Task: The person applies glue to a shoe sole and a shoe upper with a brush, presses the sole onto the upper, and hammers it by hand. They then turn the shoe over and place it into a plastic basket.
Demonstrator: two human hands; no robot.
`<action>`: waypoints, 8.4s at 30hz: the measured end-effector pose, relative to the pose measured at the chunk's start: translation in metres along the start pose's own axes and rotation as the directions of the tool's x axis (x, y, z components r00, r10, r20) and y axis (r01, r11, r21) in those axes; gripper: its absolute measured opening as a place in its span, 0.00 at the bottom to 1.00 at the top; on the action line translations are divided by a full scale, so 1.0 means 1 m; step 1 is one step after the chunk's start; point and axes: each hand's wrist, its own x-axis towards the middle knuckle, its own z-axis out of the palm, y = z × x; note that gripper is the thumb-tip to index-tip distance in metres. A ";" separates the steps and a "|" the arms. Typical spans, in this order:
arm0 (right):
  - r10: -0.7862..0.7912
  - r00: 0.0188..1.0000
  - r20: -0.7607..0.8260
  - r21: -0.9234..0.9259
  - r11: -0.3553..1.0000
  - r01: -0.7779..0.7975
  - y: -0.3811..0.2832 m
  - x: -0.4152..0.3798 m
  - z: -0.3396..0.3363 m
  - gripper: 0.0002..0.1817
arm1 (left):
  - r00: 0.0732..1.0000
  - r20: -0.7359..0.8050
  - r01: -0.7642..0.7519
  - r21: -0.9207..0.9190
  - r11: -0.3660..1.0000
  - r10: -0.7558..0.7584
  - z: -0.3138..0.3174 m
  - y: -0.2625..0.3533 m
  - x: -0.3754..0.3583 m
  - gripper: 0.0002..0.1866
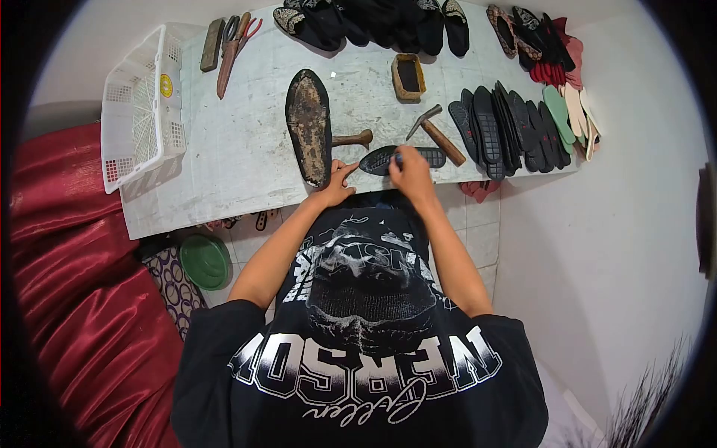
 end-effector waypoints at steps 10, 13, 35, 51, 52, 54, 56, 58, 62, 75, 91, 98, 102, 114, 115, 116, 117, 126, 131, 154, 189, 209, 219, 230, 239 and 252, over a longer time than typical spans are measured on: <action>0.229 0.973 0.038 0.197 0.953 -0.232 -0.012 -0.003 0.004 0.07 | 0.999 -0.039 -0.027 -0.054 0.998 0.025 0.004 -0.004 0.001 0.42; 0.164 0.982 -0.098 0.064 0.985 -0.158 0.007 0.007 -0.017 0.07 | 1.000 -0.019 0.003 -0.033 0.999 -0.004 0.002 0.002 0.000 0.42; -0.026 0.999 -0.036 0.066 0.997 0.028 0.016 -0.013 -0.028 0.08 | 0.999 0.011 0.036 0.003 0.999 -0.036 0.000 0.005 0.000 0.41; 0.234 0.972 -0.008 0.142 0.963 -0.230 0.003 -0.010 -0.017 0.08 | 0.998 -0.012 0.056 -0.021 0.998 -0.056 0.001 0.008 0.000 0.42; 0.243 0.970 -0.004 0.118 0.963 -0.241 0.003 -0.010 -0.018 0.08 | 0.998 -0.015 0.055 -0.021 0.998 -0.055 0.000 0.009 0.001 0.42; 0.256 0.967 -0.001 0.096 0.962 -0.255 0.005 -0.007 -0.018 0.07 | 0.999 -0.006 0.054 0.005 0.999 -0.054 0.000 0.010 0.000 0.42; 0.204 0.976 -0.077 0.080 0.977 -0.198 0.013 0.006 -0.015 0.07 | 0.999 -0.001 0.046 0.007 0.999 -0.046 0.001 0.008 0.001 0.42; 0.213 0.972 -0.100 0.104 0.974 -0.203 0.017 0.019 -0.014 0.08 | 0.999 0.002 0.042 0.010 0.999 -0.042 0.000 0.008 0.001 0.42; 0.253 0.965 -0.063 0.146 0.959 -0.242 0.027 0.016 -0.020 0.08 | 1.000 0.016 0.020 0.014 1.000 -0.020 0.000 0.006 0.001 0.42; 0.042 0.997 -0.060 0.073 0.997 -0.038 0.009 -0.002 -0.014 0.08 | 0.999 -0.036 -0.020 0.000 1.000 0.020 0.004 0.002 0.001 0.43; 0.265 0.962 -0.068 0.178 0.952 -0.249 0.009 -0.026 -0.019 0.07 | 1.000 -0.026 0.000 0.070 0.998 0.002 0.000 0.012 -0.001 0.44; -0.100 0.989 0.107 0.137 0.987 0.085 -0.032 -0.037 0.017 0.13 | 0.999 -0.024 -0.022 0.066 0.998 0.024 0.000 0.011 0.000 0.44; 0.246 0.965 0.093 0.335 0.905 -0.263 -0.034 -0.037 0.012 0.07 | 0.999 -0.023 -0.024 0.081 0.996 0.026 0.001 0.011 -0.001 0.45; -0.036 0.999 0.039 -0.024 0.999 0.037 -0.025 -0.039 0.001 0.11 | 1.000 -0.006 -0.015 0.128 0.992 0.016 0.001 0.013 -0.001 0.46; -0.102 0.994 0.041 -0.006 0.995 0.102 -0.033 -0.036 0.006 0.10 | 1.000 -0.006 -0.016 0.129 0.991 0.017 0.002 0.009 0.000 0.46; -0.104 0.994 0.040 -0.006 0.995 0.104 -0.035 -0.035 0.011 0.10 | 0.999 -0.017 -0.041 0.133 0.990 0.043 0.003 0.005 0.000 0.46; -0.065 0.998 0.023 0.050 0.997 0.064 -0.034 -0.035 0.016 0.10 | 0.997 -0.030 -0.067 0.137 0.988 0.071 0.004 0.003 0.001 0.47; 0.267 0.962 -0.055 0.148 0.955 -0.256 -0.012 -0.027 -0.010 0.07 | 0.994 -0.040 0.100 -0.094 0.991 -0.104 0.005 0.012 0.006 0.37; 0.162 0.985 -0.056 0.124 0.980 -0.154 -0.020 -0.028 -0.003 0.08 | 0.977 -0.142 0.076 -0.465 0.882 -0.159 0.023 0.014 0.019 0.25; 0.387 0.920 -0.065 0.179 0.911 -0.371 -0.004 -0.044 -0.019 0.07 | 0.916 -0.252 0.144 -0.521 0.841 -0.312 0.030 0.001 0.035 0.07; -0.114 0.963 0.243 0.244 0.968 0.053 -0.014 0.020 0.004 0.12 | 0.880 -0.197 0.235 -0.611 0.756 -0.432 -0.011 -0.005 -0.029 0.09; -0.067 0.945 0.321 0.274 0.961 -0.025 -0.007 0.013 -0.008 0.18 | 0.881 -0.124 0.241 -0.714 0.658 -0.457 -0.013 -0.009 -0.028 0.08; 0.146 0.963 0.224 0.121 0.977 -0.177 0.048 0.008 -0.064 0.09 | 0.892 -0.125 0.246 -0.672 0.699 -0.435 -0.017 -0.003 -0.029 0.10; 0.020 0.972 0.233 0.176 0.982 -0.063 0.028 0.011 -0.036 0.08 | 0.879 -0.147 0.221 -0.718 0.660 -0.454 -0.012 -0.009 -0.029 0.09; 0.225 0.970 0.087 0.055 0.971 -0.231 0.055 0.000 -0.063 0.08 | 0.871 -0.170 0.226 -0.694 0.684 -0.461 -0.013 0.001 -0.031 0.07; 0.205 0.979 0.012 0.052 0.977 -0.205 0.053 -0.004 -0.055 0.06 | 0.887 -0.192 0.209 -0.644 0.736 -0.420 -0.011 -0.006 -0.028 0.09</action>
